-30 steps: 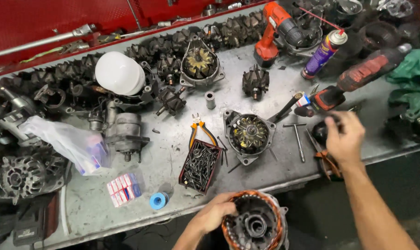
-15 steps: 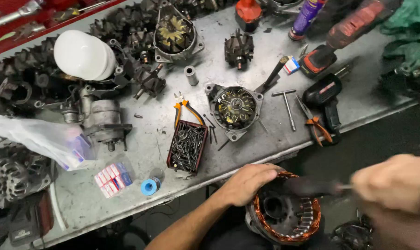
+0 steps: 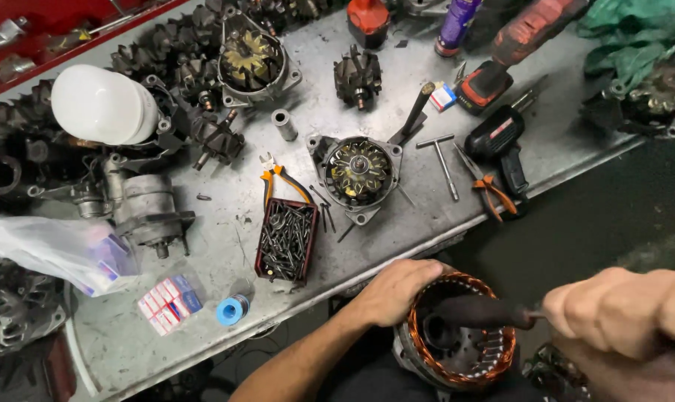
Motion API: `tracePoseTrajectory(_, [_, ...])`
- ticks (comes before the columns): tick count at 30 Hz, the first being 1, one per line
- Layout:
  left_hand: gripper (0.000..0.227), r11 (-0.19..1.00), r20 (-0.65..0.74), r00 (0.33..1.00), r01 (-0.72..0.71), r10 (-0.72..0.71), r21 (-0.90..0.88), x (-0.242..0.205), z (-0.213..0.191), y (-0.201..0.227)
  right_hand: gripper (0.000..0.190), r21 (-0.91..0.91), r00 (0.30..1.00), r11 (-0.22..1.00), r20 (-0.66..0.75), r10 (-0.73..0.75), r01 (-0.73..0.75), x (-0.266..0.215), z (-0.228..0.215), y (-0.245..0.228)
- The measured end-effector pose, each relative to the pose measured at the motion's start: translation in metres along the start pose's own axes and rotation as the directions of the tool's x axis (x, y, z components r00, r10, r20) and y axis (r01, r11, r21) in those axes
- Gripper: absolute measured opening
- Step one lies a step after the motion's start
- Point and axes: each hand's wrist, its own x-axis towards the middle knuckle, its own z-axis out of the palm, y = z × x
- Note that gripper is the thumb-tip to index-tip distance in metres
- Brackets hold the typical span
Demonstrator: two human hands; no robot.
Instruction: The person assembles an alternator by inserting a rotor into a stator and securing it with a metal housing. They use a hammer to tap the components into place and a wrench to tighten bolts on the housing.
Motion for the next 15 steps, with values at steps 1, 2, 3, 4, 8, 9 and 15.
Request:
tracePoseTrajectory(1, [0.055,0.999,0.007,0.999,-0.037,0.038,-0.031,-0.001,0.001,0.000,0.051,0.020,0.992,0.993,-0.039,0.121,-0.120,-0.006,0.005,0.000])
tracePoseTrajectory(2, [0.052,0.995,0.008,0.996,-0.083,0.083,-0.056,0.001,-0.001,0.002,0.047,0.042,0.970,0.973,-0.070,0.231,-0.228,-0.008,0.009,0.000])
tracePoseTrajectory(3, [0.052,0.995,0.011,0.996,-0.085,0.086,-0.054,0.000,-0.001,0.002,0.047,0.040,0.971,0.973,-0.073,0.228,-0.226,-0.014,0.010,0.009])
tracePoseTrajectory(4, [0.053,0.997,0.013,0.997,-0.074,0.074,-0.036,-0.001,-0.001,0.001,0.045,0.277,0.964,0.934,-0.072,0.254,-0.226,-0.019,0.010,0.019])
tracePoseTrajectory(8, [0.050,0.988,0.004,0.991,-0.130,0.130,-0.079,0.001,-0.002,-0.003,0.048,0.199,0.994,0.974,-0.057,-0.098,0.107,-0.005,0.008,-0.003])
tracePoseTrajectory(9, [0.050,0.989,0.010,0.992,-0.124,0.126,-0.082,-0.003,0.001,-0.002,0.048,0.198,0.994,0.975,-0.064,-0.094,0.105,-0.019,0.014,0.009])
tracePoseTrajectory(15, [0.052,0.994,0.005,0.995,-0.097,0.097,-0.054,-0.007,-0.001,-0.002,0.041,0.386,0.983,0.921,-0.185,0.019,0.055,-0.039,-0.006,0.014])
